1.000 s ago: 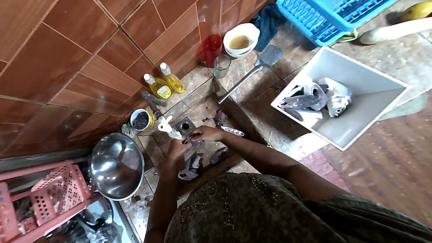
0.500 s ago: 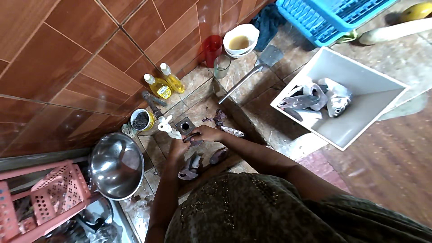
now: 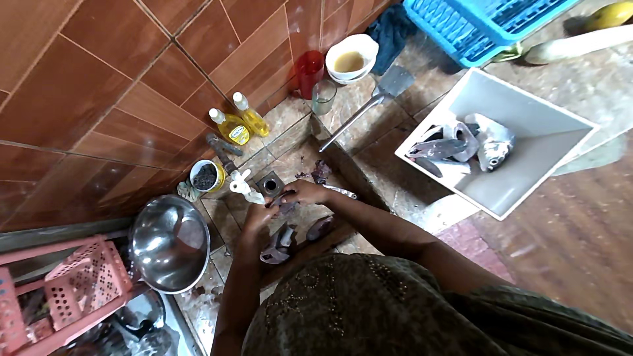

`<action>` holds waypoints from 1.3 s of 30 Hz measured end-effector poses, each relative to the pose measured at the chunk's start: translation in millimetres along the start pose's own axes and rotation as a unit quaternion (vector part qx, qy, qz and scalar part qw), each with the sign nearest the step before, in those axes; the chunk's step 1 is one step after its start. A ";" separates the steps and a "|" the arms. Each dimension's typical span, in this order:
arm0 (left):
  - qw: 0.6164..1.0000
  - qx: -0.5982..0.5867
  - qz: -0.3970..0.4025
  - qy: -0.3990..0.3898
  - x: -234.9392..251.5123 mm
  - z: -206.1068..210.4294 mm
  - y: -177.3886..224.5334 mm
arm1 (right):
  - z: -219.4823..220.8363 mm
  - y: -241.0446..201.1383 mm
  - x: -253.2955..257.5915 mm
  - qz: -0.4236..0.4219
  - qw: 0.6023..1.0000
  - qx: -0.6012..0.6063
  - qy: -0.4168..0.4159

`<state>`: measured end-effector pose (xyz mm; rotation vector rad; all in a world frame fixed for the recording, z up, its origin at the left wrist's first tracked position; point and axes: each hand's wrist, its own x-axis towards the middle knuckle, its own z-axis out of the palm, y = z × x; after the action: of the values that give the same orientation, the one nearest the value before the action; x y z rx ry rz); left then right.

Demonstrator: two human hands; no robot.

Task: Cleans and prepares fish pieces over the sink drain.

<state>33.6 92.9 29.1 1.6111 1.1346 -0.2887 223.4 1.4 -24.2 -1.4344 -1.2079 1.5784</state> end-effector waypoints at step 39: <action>0.989 0.062 -0.011 0.130 20.4 16.6 -1.5 | 3.0 -6.9 2.6 0.017 0.998 -0.028 0.056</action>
<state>48.8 89.2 7.9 1.7834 1.3562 -0.1688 219.4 5.6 -18.8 -1.5654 -1.1761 1.4775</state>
